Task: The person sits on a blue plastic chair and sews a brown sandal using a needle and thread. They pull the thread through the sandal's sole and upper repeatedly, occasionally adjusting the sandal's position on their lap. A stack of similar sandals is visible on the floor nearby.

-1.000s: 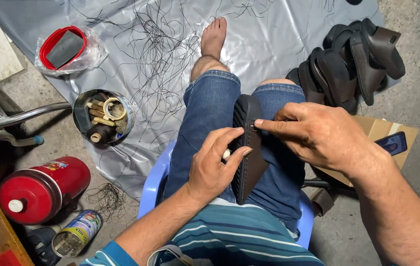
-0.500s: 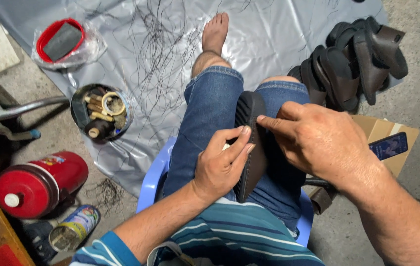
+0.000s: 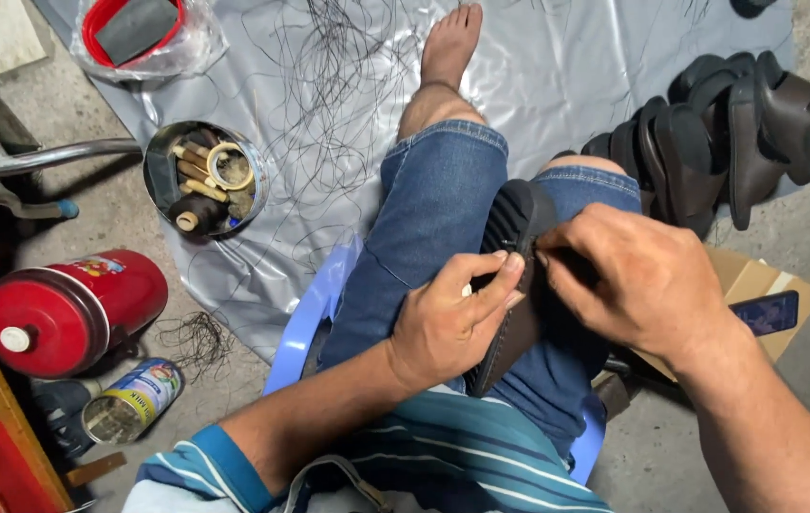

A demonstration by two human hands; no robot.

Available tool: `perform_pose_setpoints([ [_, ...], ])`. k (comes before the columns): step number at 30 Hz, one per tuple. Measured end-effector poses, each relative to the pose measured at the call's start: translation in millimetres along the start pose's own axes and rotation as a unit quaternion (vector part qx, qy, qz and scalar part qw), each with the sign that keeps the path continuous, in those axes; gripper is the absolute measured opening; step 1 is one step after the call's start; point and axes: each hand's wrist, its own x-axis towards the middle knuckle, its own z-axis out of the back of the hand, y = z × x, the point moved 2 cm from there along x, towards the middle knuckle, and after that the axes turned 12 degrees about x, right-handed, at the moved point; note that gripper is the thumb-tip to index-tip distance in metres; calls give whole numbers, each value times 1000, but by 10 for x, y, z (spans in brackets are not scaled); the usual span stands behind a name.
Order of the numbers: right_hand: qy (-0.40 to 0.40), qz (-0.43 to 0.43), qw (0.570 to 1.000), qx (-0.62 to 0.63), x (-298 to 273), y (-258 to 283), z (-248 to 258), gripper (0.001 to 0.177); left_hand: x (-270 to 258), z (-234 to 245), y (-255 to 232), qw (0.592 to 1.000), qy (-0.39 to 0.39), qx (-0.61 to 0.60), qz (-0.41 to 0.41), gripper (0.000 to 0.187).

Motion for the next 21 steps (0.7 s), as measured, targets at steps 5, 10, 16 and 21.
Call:
perform_pose_setpoints([
  [5,2,-7,1000,-2,-7,117,99,12,155,292,166,996,86,29,26,29],
  [10,-8,4,1000,6,-156,58,92,24,361,650,368,950,267,63,148,16],
  [16,16,17,1000,-13,-213,-29,44,32,453,425,139,760,260,-520,289,11],
  [21,11,18,1000,-1,-222,-24,50,31,652,384,125,954,241,18,175,25],
])
